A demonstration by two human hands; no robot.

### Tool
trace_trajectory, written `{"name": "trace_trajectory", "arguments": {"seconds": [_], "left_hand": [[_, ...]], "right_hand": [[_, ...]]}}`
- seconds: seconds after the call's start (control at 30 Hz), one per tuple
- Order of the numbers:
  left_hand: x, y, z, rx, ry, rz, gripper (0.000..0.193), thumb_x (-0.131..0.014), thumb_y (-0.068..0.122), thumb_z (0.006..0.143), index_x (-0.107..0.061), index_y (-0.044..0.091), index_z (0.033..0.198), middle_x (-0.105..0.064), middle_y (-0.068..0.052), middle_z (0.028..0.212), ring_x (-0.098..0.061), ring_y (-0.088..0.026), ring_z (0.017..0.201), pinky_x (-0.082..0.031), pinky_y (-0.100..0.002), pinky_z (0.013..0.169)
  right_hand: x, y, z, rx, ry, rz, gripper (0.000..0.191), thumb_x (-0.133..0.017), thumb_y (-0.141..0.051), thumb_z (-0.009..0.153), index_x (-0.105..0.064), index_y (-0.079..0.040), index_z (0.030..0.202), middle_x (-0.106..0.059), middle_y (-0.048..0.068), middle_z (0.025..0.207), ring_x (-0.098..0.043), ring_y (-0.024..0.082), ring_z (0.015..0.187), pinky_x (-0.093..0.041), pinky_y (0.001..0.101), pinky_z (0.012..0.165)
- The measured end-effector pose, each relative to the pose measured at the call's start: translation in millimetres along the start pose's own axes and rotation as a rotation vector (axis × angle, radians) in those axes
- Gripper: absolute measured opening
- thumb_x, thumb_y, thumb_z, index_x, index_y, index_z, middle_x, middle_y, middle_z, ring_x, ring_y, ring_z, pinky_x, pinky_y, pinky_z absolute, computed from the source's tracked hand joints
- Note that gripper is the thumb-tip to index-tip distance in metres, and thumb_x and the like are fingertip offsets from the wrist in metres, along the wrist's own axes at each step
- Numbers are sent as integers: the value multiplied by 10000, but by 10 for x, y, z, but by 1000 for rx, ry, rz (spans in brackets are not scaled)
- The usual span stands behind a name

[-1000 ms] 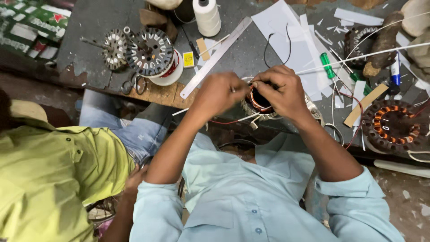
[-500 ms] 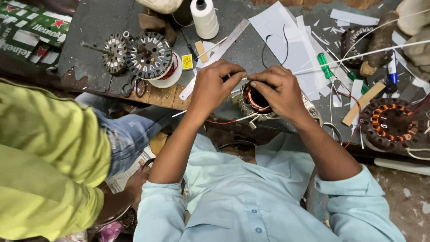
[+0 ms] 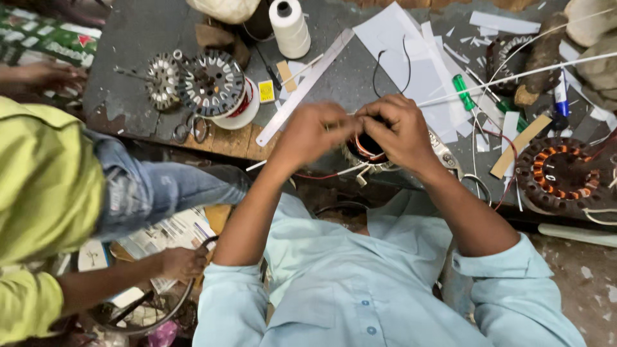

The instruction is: The person winds copper wire around a motor stator, secures the windings with white tape, and trims excess wire with scissors. They repeatedly adjust and tighten the windings to ensure a neat assembly.

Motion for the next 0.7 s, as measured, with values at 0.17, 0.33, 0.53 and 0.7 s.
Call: {"name": "trace_trajectory", "arguments": {"seconds": [0.17, 0.33, 0.53, 0.7], "left_hand": [[78, 4, 8, 15, 55, 120, 187, -788, 225, 865, -809, 81, 982, -765, -128, 939, -738, -302, 856, -566, -385, 759], [166, -68, 22, 96, 134, 127, 179, -791, 233, 868, -809, 90, 974, -778, -113, 950, -748, -276, 848, -565, -364, 758], [210, -66, 64, 73, 146, 24, 165, -770, 205, 899, -798, 81, 1005, -778, -108, 979, -756, -238, 877, -577, -346, 779], [249, -112, 56, 139, 207, 55, 171, -775, 219, 877, -801, 84, 978, -782, -103, 950, -752, -237, 859, -569, -351, 743]], "right_hand": [[6, -10, 9, 5, 5, -21, 128, -732, -134, 941, -750, -17, 989, -705, 113, 896, -656, 271, 844, -486, 388, 767], [4, -12, 3, 23, -4, -20, 129, -738, -136, 946, -755, -23, 1006, -706, 114, 907, -659, 273, 848, -489, 391, 777], [-2, -9, 8, 11, 1, -1, 128, -746, -138, 942, -756, -27, 1006, -715, 102, 913, -669, 255, 852, -494, 388, 779], [-2, 11, 2, 6, -3, -2, 121, -759, -143, 942, -766, -29, 983, -717, 95, 893, -665, 256, 863, -487, 393, 790]]}}
Point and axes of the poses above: each hand's wrist, its own z-axis towards the middle knuckle, its own x-axis out of the back of the hand, y = z × x, the point moved 9 cm from there along z, towards the middle knuckle
